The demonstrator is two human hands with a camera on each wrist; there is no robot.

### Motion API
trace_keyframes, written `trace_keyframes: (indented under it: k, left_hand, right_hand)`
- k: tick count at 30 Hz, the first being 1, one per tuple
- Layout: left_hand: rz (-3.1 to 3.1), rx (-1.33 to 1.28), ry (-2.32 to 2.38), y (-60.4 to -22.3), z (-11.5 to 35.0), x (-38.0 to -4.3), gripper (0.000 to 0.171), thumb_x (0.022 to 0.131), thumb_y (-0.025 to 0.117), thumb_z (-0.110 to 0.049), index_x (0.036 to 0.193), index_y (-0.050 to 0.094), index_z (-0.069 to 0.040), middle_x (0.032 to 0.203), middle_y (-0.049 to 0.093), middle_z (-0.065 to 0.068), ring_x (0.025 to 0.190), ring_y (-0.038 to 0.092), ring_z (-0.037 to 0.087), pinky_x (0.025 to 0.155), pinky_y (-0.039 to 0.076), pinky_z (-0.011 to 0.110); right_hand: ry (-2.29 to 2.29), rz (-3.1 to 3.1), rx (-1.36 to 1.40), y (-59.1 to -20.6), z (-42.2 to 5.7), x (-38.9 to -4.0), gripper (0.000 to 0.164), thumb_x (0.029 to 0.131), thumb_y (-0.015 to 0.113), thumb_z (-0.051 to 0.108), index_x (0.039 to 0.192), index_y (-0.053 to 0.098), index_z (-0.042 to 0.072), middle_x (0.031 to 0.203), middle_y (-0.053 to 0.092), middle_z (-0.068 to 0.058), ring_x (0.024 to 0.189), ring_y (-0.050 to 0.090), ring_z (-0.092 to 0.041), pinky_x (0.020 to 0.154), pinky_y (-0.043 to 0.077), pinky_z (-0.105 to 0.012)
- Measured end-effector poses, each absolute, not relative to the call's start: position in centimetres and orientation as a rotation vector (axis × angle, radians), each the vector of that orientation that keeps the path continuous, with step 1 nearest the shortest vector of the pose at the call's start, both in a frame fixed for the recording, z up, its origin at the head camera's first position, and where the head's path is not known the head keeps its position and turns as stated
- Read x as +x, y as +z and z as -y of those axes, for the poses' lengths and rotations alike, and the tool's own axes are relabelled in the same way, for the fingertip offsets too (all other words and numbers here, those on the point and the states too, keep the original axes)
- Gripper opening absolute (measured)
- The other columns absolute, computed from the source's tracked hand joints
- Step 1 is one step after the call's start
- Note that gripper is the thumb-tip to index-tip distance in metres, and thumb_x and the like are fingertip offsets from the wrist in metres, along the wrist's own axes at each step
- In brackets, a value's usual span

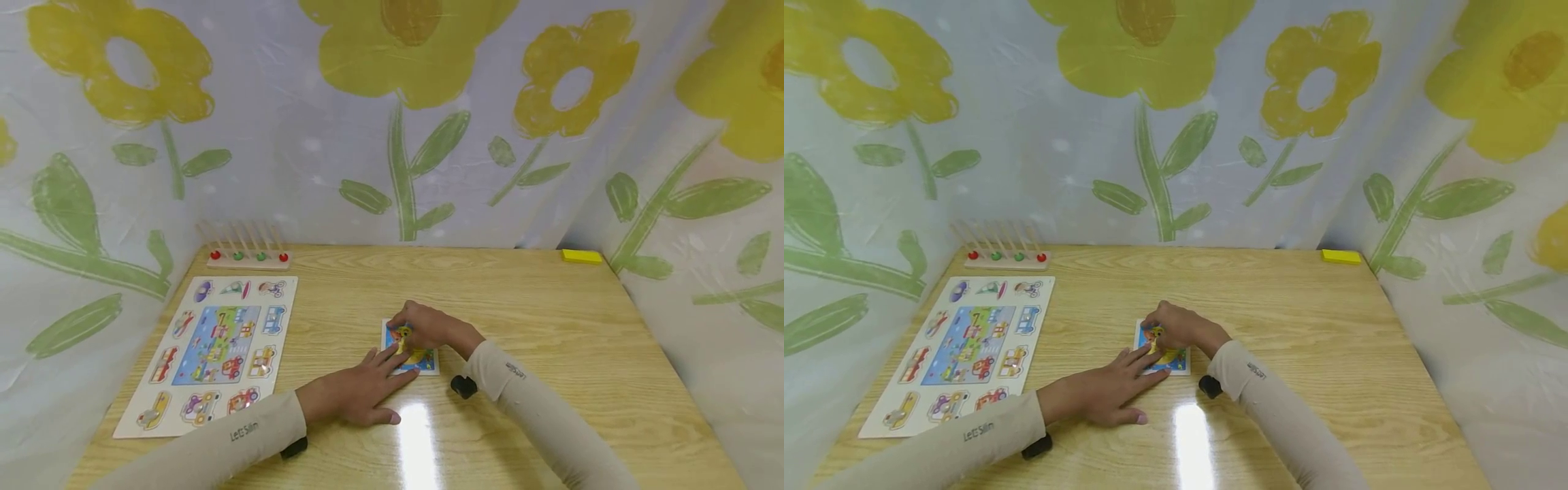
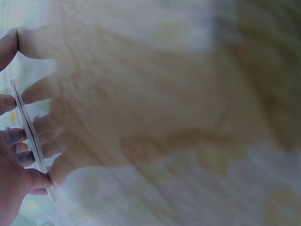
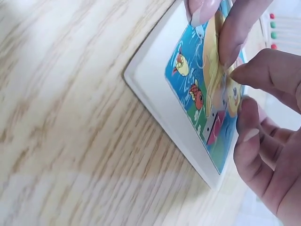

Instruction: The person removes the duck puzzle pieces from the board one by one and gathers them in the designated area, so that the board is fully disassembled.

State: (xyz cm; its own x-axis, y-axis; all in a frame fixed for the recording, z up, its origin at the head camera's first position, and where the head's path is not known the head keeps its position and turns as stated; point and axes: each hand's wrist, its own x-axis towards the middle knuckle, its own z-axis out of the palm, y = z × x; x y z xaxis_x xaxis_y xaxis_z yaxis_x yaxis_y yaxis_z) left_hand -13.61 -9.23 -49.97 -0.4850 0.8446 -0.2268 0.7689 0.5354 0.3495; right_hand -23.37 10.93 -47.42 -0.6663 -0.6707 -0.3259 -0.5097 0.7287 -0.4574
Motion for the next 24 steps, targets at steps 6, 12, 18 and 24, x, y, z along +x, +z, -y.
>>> trace_keyframes:
  k: [6,12,18,24]
  left_hand:
    - [-2.411,1.326,0.285,-49.88,9.2,-13.57,0.077,0.102,0.044,-0.058,0.163,0.017,-0.018,0.168,0.012,0.016,0.155,0.002,0.041,0.118,0.021,0.065]
    - [-2.415,1.325,0.236,-49.75,9.11,-13.61,0.077,0.102,0.043,-0.059,0.163,0.016,-0.02,0.169,0.013,0.014,0.156,0.004,0.039,0.118,0.022,0.065]
    - [-2.414,1.324,0.224,-49.61,9.03,-13.64,0.077,0.102,0.043,-0.059,0.163,0.016,-0.021,0.169,0.013,0.013,0.156,0.005,0.038,0.118,0.022,0.064]
    - [-2.407,1.324,0.235,-49.56,9.05,-13.58,0.076,0.102,0.043,-0.058,0.163,0.016,-0.021,0.169,0.013,0.013,0.156,0.005,0.038,0.117,0.022,0.065]
  right_hand:
    - [-0.428,-2.476,-0.858,-47.51,-10.76,-23.31,0.053,0.089,0.073,0.01,0.14,0.06,0.016,0.122,0.054,-0.006,0.098,0.055,-0.016,0.087,0.052,-0.035]
    - [-0.473,-2.469,-0.839,-47.42,-10.55,-23.07,0.053,0.089,0.076,0.015,0.14,0.059,0.017,0.124,0.051,-0.007,0.1,0.058,-0.019,0.086,0.054,-0.037]
    - [-0.508,-2.469,-0.861,-47.4,-10.53,-23.0,0.05,0.09,0.075,0.015,0.138,0.059,0.016,0.125,0.05,-0.008,0.107,0.059,-0.022,0.09,0.054,-0.039]
    - [-0.524,-2.449,-0.856,-47.44,-10.56,-23.05,0.049,0.09,0.075,0.015,0.137,0.059,0.016,0.126,0.049,-0.007,0.11,0.058,-0.022,0.092,0.053,-0.039]
